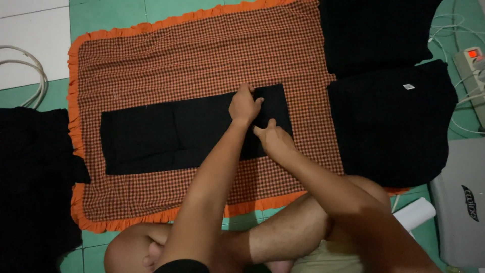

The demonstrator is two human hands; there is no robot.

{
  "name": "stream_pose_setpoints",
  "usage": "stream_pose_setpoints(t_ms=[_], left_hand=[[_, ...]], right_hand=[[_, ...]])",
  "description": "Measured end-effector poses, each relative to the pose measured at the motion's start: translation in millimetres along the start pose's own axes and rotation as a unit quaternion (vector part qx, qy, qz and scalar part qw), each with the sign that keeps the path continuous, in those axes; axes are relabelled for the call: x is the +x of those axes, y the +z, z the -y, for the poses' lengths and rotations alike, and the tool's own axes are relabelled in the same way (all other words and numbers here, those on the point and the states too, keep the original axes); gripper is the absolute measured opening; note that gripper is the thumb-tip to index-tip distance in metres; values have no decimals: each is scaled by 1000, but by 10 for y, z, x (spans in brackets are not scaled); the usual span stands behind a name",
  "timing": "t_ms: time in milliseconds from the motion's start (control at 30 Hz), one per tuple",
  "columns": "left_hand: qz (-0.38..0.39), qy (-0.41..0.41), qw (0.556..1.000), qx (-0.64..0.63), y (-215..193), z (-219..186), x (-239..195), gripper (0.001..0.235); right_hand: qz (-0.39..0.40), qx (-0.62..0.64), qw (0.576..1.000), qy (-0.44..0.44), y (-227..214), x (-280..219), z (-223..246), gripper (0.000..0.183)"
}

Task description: The person folds a black t-shirt on a checkered mat. They smooth the fabric, fold the sleeves inward, fold the shirt in half lengthwise, and then fold it into a compact rectangle.

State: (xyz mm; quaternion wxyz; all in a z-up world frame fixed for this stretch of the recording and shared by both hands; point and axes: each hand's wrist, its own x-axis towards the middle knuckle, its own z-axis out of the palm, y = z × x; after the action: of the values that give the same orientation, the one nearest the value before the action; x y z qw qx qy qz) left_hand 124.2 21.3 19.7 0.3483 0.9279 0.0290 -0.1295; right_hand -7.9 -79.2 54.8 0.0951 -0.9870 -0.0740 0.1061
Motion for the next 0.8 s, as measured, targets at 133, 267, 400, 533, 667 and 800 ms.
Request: stream_pose_setpoints(t_ms=[133,267,400,533,667,800], left_hand=[[17,-2,1000,-4,49,4,81,40],[22,-11,999,-21,103,29,144,41],[29,-5,998,-50,-145,-94,19,43],[19,-11,998,-51,-167,214,211,47],[4,-20,998,-54,-264,464,215,48],[-11,-16,998,-55,-364,543,57,44]], right_hand=[[-35,-12,999,-38,439,145,-235,20],[-138,-7,988,-65,522,201,-318,22],[-164,5,984,-71,542,238,-290,10],[-115,33,988,-94,281,140,49,6],[-64,50,994,-78,495,279,300,7],[-108,20,989,-101,735,323,424,9]])
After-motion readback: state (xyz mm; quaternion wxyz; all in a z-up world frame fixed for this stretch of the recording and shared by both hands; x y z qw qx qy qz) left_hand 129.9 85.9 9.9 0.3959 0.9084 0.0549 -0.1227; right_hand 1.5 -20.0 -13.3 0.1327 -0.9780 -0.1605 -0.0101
